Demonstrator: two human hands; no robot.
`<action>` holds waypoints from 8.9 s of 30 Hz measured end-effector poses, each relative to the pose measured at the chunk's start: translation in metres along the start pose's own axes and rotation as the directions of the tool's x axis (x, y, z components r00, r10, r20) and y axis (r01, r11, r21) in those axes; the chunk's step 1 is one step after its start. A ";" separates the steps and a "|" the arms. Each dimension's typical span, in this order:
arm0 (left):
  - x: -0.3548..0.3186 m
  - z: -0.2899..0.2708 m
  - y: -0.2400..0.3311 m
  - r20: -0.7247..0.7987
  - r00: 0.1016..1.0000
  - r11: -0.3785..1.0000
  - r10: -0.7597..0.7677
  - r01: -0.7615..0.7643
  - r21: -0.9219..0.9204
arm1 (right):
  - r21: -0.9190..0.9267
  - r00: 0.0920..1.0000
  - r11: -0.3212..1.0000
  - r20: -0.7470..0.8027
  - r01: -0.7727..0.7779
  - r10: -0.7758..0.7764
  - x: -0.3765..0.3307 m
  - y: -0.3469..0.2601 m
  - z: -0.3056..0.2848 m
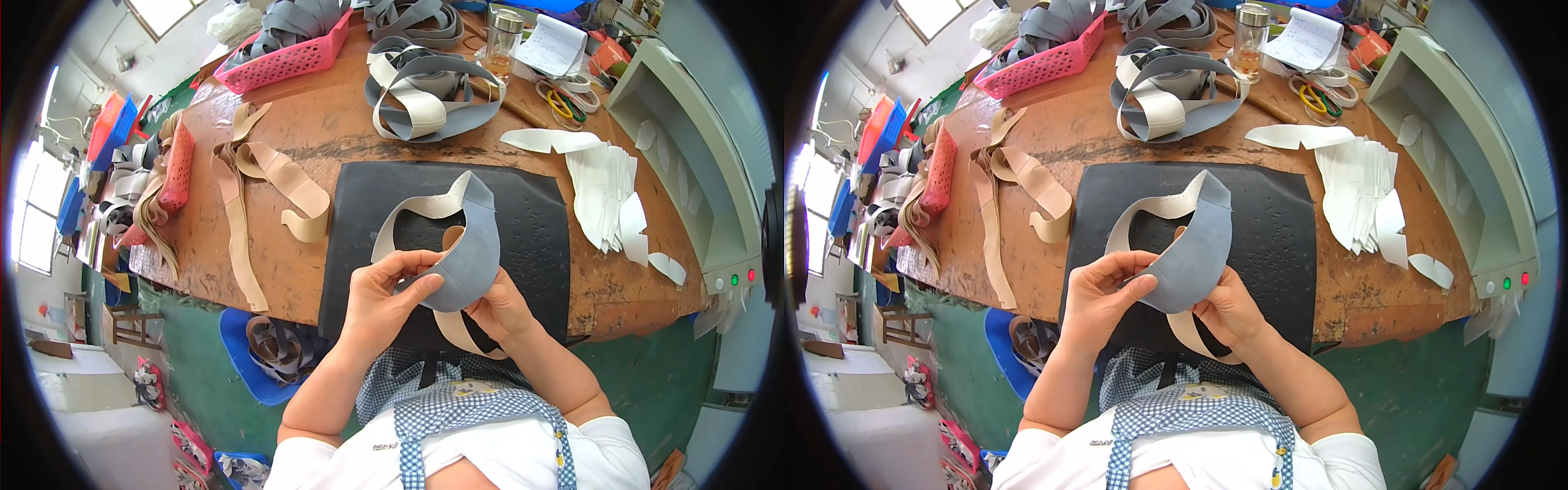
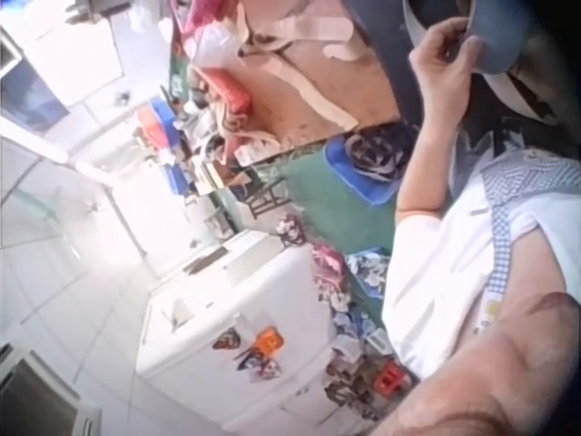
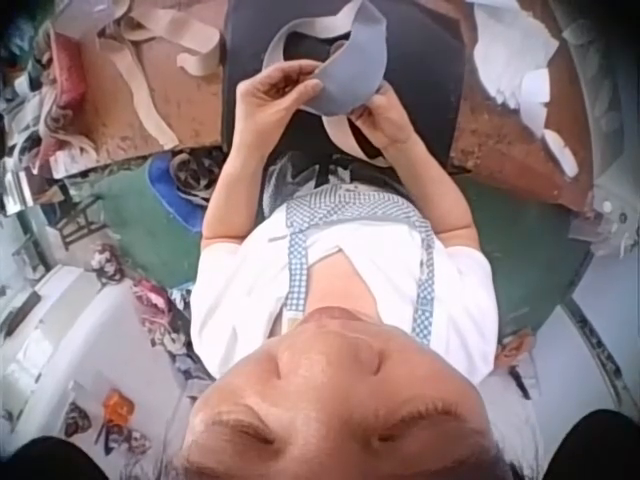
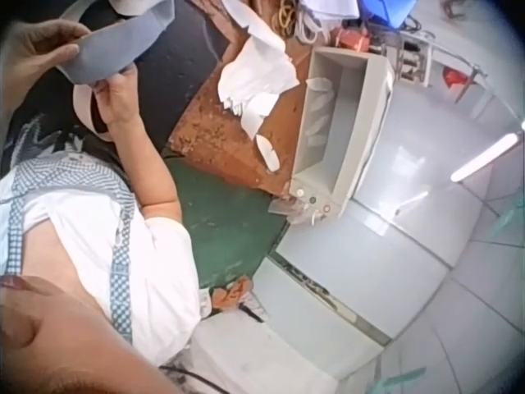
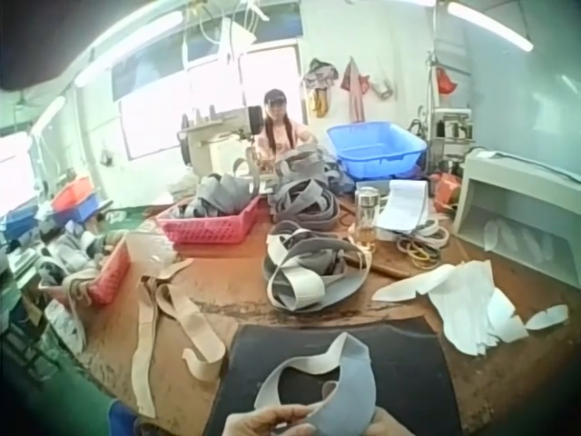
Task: Assembling and aligning various layers of a shoe upper on a workbench.
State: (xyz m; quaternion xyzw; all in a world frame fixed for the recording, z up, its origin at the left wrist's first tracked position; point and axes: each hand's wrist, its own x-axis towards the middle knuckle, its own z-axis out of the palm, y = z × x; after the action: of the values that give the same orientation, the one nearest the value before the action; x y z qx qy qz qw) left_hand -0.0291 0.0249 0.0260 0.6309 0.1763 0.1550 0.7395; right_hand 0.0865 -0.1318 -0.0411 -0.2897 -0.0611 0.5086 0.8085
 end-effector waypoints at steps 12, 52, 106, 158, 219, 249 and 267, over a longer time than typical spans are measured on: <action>0.001 -0.001 0.000 0.005 1.000 1.000 0.004 -0.004 0.023 | 0.002 0.999 1.000 -0.030 -0.021 0.021 0.001 0.002 -0.001; -0.017 -0.015 0.011 0.130 0.983 0.908 0.132 -0.172 0.381 | -0.119 0.953 0.992 0.292 -0.050 0.083 0.016 -0.045 0.026; -0.034 0.006 0.002 -0.103 0.974 0.760 0.202 -0.090 0.644 | -0.369 0.975 0.910 -0.042 0.189 -0.219 0.006 -0.023 0.034; -0.035 0.013 -0.004 -0.119 0.992 0.909 0.052 0.002 0.417 | -0.185 0.993 0.982 -0.097 0.041 -0.060 0.009 -0.021 0.040; -0.036 0.019 -0.022 -0.328 0.943 0.945 0.052 0.060 0.322 | -0.325 0.989 0.945 -0.126 0.029 -0.074 0.007 0.000 0.043; -0.030 0.012 0.071 -0.153 0.846 0.711 0.511 -0.316 0.628 | -0.082 0.913 0.923 0.203 0.377 -0.355 0.024 -0.042 0.096; -0.014 0.031 -0.005 -0.006 0.994 0.880 0.110 -0.095 0.465 | -0.204 0.974 0.959 -0.070 0.197 -0.215 -0.009 -0.015 0.014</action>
State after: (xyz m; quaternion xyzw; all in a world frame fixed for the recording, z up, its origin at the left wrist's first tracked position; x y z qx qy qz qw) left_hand -0.0273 -0.0090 0.0258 0.7951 0.1864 0.1575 0.5551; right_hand 0.0885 -0.1386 -0.0194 -0.3829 -0.1035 0.3993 0.8266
